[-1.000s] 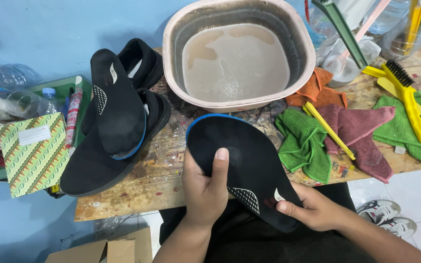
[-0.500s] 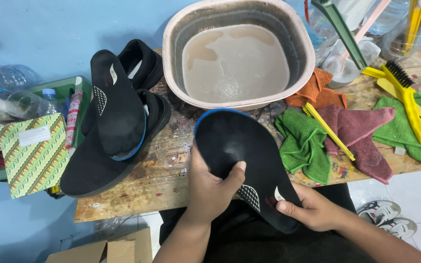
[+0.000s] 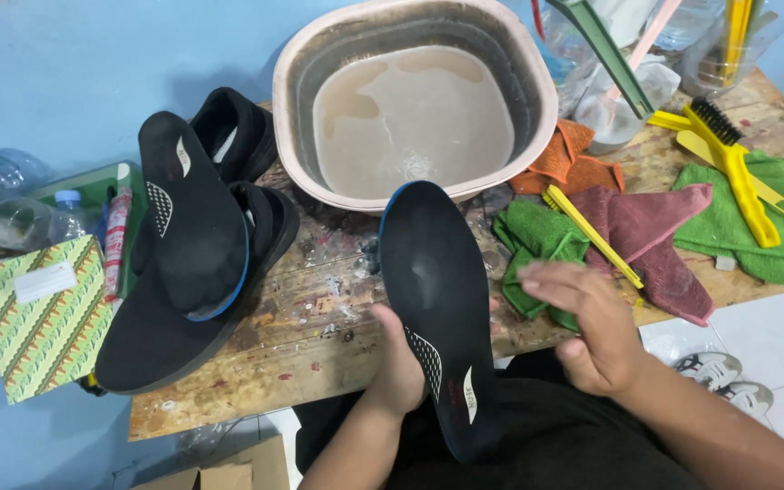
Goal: Cleaning a black shoe insole by scrubbing it with a brush and soapy water, then wiping it dry with a cloth.
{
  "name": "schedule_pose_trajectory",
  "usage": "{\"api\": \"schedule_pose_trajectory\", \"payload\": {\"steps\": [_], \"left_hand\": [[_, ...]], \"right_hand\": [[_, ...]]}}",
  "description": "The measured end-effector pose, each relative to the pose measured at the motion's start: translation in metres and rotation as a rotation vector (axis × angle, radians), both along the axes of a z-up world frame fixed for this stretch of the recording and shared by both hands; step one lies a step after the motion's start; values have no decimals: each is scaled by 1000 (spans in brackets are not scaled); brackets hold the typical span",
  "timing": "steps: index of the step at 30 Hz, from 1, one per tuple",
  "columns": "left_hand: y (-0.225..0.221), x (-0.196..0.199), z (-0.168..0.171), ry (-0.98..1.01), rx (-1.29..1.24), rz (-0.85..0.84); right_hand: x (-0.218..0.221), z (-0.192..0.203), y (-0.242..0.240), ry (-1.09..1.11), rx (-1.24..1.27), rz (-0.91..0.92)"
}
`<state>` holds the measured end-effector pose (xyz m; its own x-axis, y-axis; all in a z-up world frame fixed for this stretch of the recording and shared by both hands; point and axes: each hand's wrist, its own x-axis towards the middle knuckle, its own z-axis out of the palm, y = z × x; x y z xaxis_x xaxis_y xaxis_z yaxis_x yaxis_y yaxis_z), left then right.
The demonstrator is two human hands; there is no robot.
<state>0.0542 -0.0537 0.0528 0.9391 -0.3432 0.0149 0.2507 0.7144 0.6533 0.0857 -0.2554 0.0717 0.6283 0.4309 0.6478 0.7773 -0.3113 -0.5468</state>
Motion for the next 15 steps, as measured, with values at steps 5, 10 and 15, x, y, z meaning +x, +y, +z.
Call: {"api": "schedule_pose_trajectory", "payload": {"steps": [5,10,15], "left_hand": [[-11,6,17,-364,279,60],[-10,10,11,19,184,156],[-8,14,-7,96,-166,-43]], "right_hand": [[25,10,18,-474,-662,-147],[5,14,29,-176,-548,369],[11,20,22,-34,4,669]]}}
